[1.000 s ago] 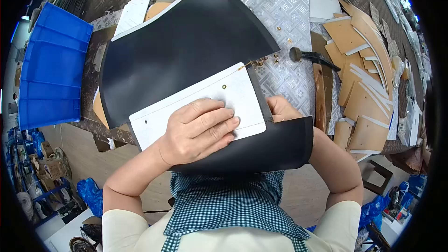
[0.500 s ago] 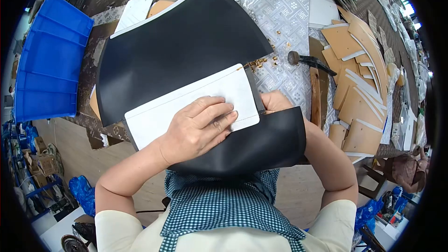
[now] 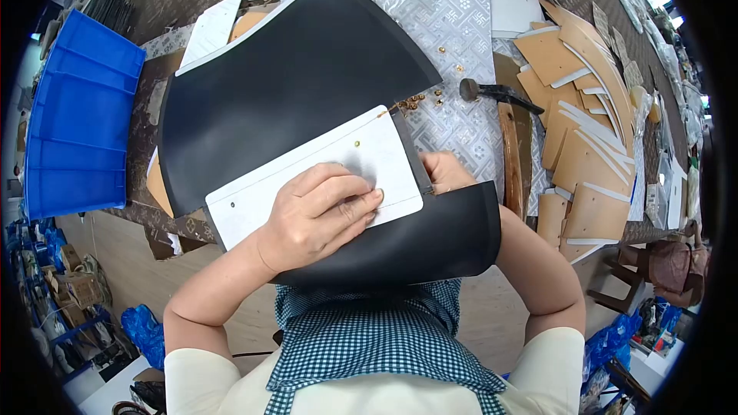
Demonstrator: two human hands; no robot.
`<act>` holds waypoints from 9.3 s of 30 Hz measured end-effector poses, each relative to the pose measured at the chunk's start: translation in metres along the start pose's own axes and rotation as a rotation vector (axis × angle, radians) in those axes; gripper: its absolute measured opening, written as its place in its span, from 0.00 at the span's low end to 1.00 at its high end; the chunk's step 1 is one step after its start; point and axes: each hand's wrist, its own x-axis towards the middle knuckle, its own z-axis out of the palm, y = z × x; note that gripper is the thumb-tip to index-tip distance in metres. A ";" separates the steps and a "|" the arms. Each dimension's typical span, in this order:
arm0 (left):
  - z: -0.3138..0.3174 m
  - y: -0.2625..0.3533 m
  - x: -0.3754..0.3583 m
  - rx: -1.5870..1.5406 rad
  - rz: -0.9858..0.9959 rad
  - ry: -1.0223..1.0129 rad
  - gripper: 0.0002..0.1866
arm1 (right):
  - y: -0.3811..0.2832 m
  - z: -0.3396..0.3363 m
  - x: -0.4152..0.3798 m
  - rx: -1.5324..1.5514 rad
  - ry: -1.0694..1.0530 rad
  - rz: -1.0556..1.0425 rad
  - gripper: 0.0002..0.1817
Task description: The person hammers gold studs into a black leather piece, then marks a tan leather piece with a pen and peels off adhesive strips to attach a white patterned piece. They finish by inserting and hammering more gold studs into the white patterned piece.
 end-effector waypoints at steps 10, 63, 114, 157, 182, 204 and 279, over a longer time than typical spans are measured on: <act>-0.007 0.018 -0.004 -0.010 -0.077 0.064 0.14 | 0.012 0.038 -0.021 0.158 0.201 0.068 0.31; -0.168 0.023 -0.161 -0.230 -0.837 0.891 0.15 | -0.085 0.290 0.103 -0.600 0.048 -1.101 0.04; -0.265 -0.039 -0.074 0.292 -0.727 0.693 0.18 | -0.167 0.232 0.063 -1.131 -0.192 -1.477 0.07; -0.287 -0.044 -0.053 0.391 -0.687 0.592 0.21 | -0.181 0.230 0.019 -1.348 -0.214 -1.434 0.10; -0.259 0.005 0.005 0.565 -0.162 0.434 0.24 | -0.226 0.230 0.052 -0.306 -0.158 -1.034 0.14; -0.025 -0.005 -0.027 0.327 -0.165 -0.009 0.27 | 0.012 0.005 0.070 0.042 -0.080 -0.188 0.12; -0.011 -0.001 -0.057 0.296 -0.424 -0.138 0.25 | -0.061 0.083 -0.057 -1.331 0.422 -0.383 0.12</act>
